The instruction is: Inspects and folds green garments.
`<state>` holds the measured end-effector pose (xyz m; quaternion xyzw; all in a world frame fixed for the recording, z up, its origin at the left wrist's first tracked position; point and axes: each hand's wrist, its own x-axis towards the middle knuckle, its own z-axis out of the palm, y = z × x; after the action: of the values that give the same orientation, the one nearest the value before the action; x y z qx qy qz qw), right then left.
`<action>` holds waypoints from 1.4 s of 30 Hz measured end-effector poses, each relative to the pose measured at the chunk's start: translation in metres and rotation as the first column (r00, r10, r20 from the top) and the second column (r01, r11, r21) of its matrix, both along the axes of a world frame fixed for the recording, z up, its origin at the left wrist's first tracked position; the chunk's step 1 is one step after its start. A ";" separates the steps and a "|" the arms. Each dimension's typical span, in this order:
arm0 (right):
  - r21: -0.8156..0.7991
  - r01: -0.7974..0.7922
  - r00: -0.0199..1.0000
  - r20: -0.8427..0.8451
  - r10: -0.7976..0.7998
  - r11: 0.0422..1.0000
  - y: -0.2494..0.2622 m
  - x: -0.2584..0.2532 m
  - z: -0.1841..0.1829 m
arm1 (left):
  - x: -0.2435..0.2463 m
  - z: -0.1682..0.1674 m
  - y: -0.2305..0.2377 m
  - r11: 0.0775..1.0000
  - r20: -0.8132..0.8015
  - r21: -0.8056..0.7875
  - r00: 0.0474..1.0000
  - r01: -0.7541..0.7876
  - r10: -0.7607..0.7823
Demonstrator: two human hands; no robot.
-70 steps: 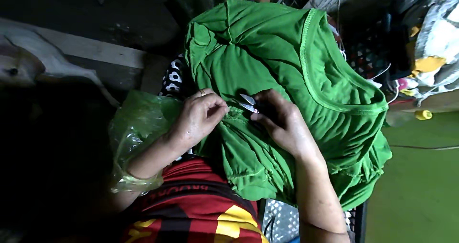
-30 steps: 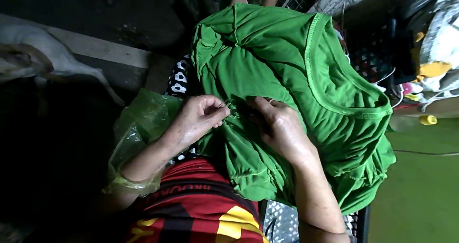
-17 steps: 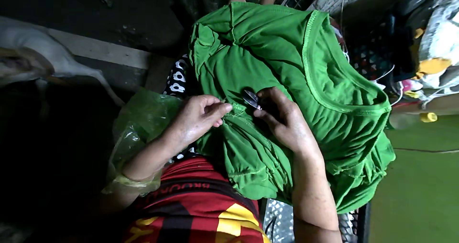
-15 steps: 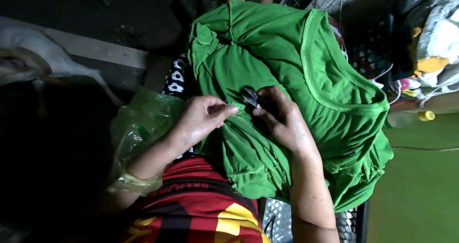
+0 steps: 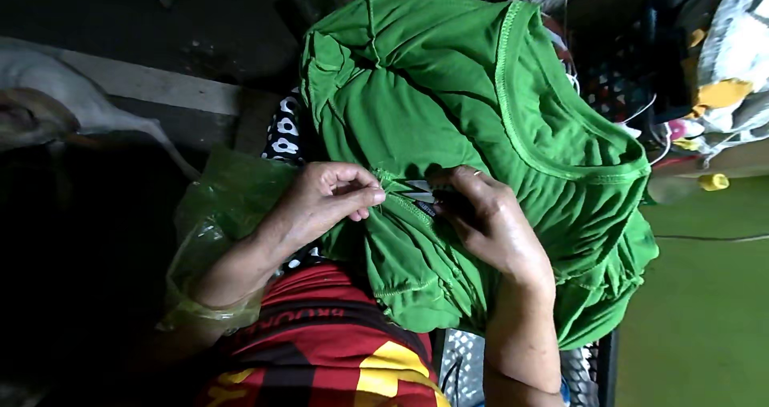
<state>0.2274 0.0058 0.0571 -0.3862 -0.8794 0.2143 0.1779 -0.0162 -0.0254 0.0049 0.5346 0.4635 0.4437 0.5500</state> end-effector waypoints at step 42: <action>-0.275 0.146 0.952 -0.221 -0.210 0.950 0.007 -0.030 -0.012 | 0.003 0.005 0.028 0.982 -0.194 -0.171 0.980 -0.078 0.044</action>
<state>0.1978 0.0126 0.0450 -0.4544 -0.7765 0.3550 0.2540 -0.0136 0.0024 0.0097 0.5088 0.5676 0.3644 0.5349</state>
